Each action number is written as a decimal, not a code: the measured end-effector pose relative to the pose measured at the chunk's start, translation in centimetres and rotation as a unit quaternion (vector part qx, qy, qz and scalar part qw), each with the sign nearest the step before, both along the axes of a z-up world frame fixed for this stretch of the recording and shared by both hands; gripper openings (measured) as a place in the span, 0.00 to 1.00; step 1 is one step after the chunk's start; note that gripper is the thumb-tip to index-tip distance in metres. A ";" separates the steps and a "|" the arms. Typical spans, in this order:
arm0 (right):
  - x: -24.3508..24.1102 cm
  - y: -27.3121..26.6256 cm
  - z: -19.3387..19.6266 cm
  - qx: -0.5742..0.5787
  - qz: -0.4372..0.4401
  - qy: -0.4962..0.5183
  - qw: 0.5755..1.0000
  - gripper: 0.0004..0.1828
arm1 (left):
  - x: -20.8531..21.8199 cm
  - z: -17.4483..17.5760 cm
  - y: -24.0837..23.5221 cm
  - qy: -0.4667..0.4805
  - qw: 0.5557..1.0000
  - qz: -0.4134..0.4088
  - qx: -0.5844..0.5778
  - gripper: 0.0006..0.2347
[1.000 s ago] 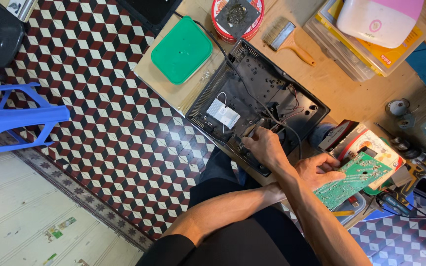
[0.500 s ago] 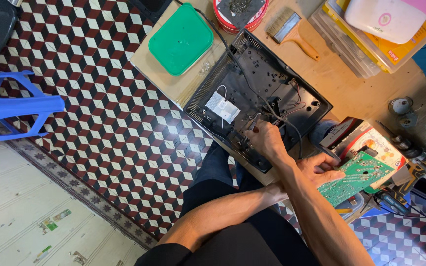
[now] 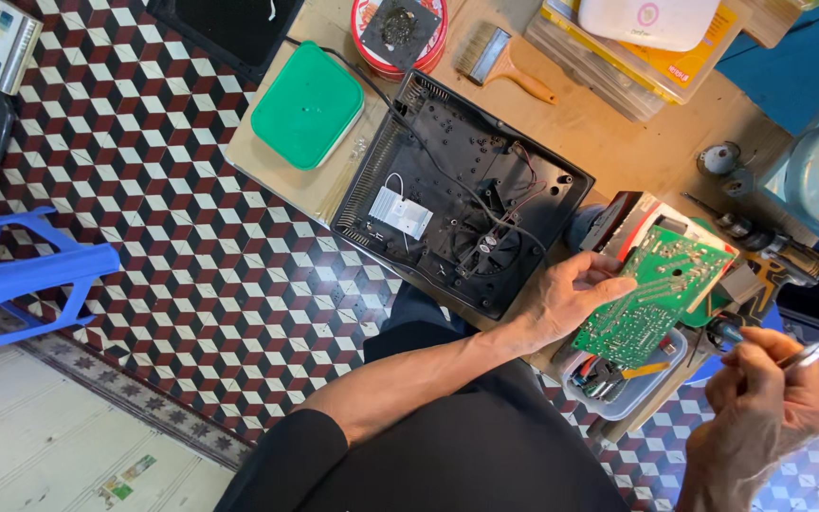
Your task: The person tests a circuit board with multimeter probes, flips it over, and uses a power drill to remove a heatsink. They then use a screwdriver to adjust components on the board and place the heatsink into a black plastic housing.
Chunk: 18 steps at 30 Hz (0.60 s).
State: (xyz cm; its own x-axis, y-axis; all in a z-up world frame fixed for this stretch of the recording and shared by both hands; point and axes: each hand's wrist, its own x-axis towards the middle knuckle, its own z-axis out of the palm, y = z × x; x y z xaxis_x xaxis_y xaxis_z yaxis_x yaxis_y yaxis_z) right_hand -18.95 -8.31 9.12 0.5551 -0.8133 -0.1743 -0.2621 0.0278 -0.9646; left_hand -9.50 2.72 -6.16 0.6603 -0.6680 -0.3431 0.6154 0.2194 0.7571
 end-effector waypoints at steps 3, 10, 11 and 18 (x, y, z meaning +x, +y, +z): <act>-1.5 -0.7 -2.8 0.048 -0.056 0.059 0.996 0.08 | 1.1 2.0 0.4 0.046 0.999 0.002 -0.019 0.20; 0.2 2.1 -4.0 0.031 -0.031 0.140 0.989 0.19 | 2.3 4.8 0.2 -0.015 0.999 0.013 0.042 0.18; 0.9 2.5 -3.6 0.010 -0.043 0.170 0.984 0.22 | 2.3 5.2 -0.1 -0.018 0.999 0.024 0.038 0.17; 4.0 3.4 -1.9 -0.048 0.003 0.046 0.998 0.28 | 3.8 7.3 0.4 -0.036 0.997 0.026 0.059 0.16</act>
State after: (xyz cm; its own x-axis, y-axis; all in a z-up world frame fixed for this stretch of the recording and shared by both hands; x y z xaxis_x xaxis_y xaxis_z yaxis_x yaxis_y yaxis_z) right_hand -15.00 -4.89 7.22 0.5450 -0.8257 -0.1453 -0.3492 -0.0660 -0.9347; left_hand -5.68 3.11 1.17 0.7195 -0.5891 -0.3679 0.5481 0.1561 0.8217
